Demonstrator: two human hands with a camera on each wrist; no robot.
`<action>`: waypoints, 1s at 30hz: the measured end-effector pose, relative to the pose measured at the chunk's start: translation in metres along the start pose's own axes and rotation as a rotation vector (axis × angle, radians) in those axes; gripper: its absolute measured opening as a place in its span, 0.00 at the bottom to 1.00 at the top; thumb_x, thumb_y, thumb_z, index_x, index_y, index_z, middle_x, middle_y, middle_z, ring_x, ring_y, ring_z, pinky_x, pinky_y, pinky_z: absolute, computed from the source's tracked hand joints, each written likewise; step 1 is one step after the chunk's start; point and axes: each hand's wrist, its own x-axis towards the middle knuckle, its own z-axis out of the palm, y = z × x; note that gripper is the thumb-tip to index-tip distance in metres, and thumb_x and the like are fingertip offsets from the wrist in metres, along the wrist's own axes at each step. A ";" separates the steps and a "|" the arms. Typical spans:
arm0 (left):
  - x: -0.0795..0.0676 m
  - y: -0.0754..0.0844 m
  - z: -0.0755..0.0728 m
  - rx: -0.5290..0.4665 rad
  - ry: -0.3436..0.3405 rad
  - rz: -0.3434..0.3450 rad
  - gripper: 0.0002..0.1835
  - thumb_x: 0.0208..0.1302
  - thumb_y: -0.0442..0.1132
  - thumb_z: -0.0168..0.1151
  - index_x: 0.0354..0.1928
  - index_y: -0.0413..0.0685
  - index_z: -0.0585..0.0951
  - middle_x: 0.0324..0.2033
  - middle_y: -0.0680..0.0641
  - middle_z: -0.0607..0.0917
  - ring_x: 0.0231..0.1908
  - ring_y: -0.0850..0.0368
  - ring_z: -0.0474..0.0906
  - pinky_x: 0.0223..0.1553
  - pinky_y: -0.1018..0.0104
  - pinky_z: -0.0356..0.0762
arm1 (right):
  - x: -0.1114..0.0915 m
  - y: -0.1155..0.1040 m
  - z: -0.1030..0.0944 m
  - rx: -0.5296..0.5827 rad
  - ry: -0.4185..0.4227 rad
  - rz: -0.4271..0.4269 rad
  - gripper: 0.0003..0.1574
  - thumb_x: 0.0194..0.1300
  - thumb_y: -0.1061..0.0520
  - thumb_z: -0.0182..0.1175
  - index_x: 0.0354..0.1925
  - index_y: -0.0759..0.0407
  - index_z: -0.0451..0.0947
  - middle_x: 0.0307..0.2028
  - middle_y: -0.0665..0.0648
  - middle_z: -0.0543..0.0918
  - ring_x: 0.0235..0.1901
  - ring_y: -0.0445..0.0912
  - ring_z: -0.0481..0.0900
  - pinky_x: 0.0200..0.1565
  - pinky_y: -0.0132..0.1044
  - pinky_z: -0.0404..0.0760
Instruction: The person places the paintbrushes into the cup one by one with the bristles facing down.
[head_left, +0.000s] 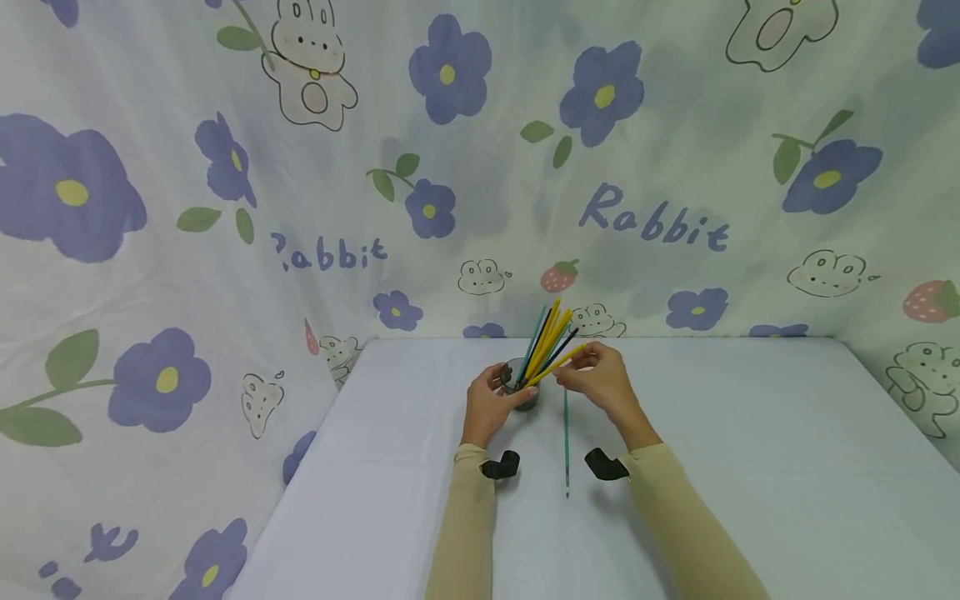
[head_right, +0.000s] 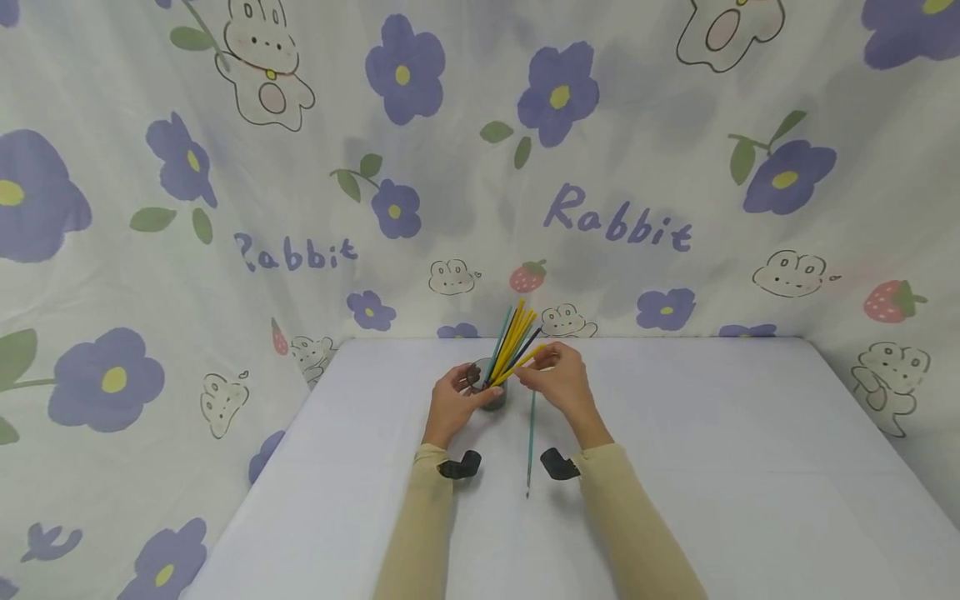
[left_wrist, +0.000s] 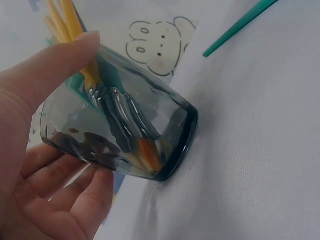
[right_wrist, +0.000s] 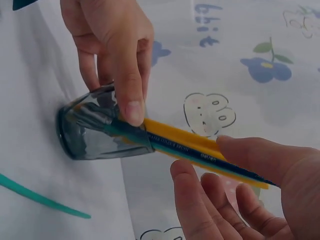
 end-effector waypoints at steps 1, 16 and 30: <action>0.000 0.000 0.000 -0.001 -0.001 0.000 0.45 0.51 0.52 0.83 0.70 0.44 0.76 0.64 0.41 0.82 0.65 0.43 0.78 0.69 0.50 0.79 | 0.000 0.001 -0.001 -0.002 0.000 0.003 0.25 0.63 0.59 0.74 0.50 0.68 0.73 0.44 0.67 0.85 0.39 0.53 0.92 0.44 0.38 0.92; 0.003 0.001 0.002 0.015 0.002 0.005 0.45 0.50 0.52 0.83 0.69 0.44 0.76 0.63 0.40 0.82 0.64 0.43 0.79 0.68 0.50 0.79 | -0.001 0.033 -0.014 -0.084 0.032 0.152 0.25 0.67 0.58 0.69 0.56 0.70 0.73 0.44 0.65 0.85 0.35 0.48 0.91 0.39 0.34 0.91; 0.003 0.001 0.001 0.023 0.002 0.007 0.45 0.49 0.54 0.83 0.69 0.44 0.76 0.62 0.41 0.83 0.63 0.44 0.79 0.68 0.50 0.80 | -0.008 0.050 -0.006 -0.218 -0.024 0.157 0.25 0.65 0.58 0.69 0.55 0.70 0.77 0.42 0.65 0.85 0.31 0.45 0.87 0.33 0.34 0.88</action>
